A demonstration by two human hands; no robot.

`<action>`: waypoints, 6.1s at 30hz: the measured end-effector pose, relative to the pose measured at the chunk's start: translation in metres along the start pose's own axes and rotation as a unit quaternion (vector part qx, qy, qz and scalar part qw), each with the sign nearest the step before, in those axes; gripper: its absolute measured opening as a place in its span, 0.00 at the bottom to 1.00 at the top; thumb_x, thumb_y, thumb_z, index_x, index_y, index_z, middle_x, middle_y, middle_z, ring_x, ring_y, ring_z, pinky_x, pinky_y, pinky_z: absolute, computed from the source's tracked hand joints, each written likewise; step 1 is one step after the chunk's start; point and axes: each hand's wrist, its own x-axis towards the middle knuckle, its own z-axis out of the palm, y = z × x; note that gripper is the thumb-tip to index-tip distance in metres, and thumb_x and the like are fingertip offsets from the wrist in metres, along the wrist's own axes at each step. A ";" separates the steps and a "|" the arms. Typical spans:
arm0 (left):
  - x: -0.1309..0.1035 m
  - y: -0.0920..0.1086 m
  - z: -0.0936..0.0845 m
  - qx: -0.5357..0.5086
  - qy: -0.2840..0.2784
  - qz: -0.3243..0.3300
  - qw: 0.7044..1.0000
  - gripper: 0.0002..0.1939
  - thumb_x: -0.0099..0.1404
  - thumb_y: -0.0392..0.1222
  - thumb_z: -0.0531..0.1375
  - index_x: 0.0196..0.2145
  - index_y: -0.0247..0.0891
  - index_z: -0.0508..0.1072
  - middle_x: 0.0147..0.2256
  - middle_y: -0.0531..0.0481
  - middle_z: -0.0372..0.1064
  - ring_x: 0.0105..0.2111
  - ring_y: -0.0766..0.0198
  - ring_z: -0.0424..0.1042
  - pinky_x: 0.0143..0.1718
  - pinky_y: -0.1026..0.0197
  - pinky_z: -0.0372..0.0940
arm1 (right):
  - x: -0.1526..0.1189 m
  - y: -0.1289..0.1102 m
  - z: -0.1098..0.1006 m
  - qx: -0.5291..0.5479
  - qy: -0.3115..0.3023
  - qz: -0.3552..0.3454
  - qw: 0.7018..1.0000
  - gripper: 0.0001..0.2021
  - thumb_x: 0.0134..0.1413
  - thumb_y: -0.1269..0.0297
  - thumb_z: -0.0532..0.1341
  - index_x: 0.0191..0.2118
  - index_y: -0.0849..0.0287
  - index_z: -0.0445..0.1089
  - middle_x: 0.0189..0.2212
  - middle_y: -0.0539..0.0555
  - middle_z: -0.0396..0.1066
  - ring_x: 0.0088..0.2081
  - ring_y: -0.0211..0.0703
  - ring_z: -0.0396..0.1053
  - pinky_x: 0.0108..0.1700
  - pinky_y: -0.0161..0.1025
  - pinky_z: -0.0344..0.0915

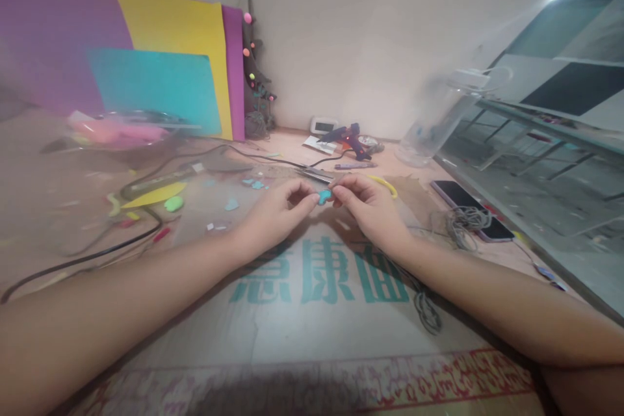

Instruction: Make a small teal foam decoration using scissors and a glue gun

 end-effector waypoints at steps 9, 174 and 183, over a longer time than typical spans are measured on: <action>0.000 0.001 0.000 -0.005 -0.007 -0.002 1.000 0.10 0.68 0.44 0.55 0.31 0.36 0.69 0.32 0.52 0.69 0.34 0.64 0.67 0.37 0.62 0.60 | -0.003 -0.003 -0.003 -0.010 -0.019 -0.024 0.999 0.09 0.60 0.59 0.58 0.37 0.55 0.75 0.27 0.50 0.72 0.32 0.40 0.72 0.39 0.39 0.70; -0.001 0.006 0.000 0.019 -0.034 -0.043 0.998 0.13 0.65 0.47 0.57 0.32 0.35 0.76 0.30 0.50 0.72 0.32 0.63 0.67 0.34 0.60 0.59 | -0.001 -0.019 -0.017 -0.157 -0.135 0.017 0.978 0.11 0.57 0.59 0.60 0.30 0.59 0.75 0.25 0.51 0.76 0.29 0.40 0.71 0.33 0.36 0.63; -0.002 0.008 -0.002 0.000 -0.045 -0.038 0.998 0.15 0.65 0.50 0.56 0.32 0.35 0.74 0.30 0.50 0.71 0.32 0.63 0.68 0.34 0.61 0.60 | 0.000 -0.017 -0.018 -0.168 -0.145 0.010 0.975 0.11 0.57 0.60 0.59 0.30 0.59 0.76 0.25 0.51 0.76 0.29 0.39 0.70 0.33 0.36 0.63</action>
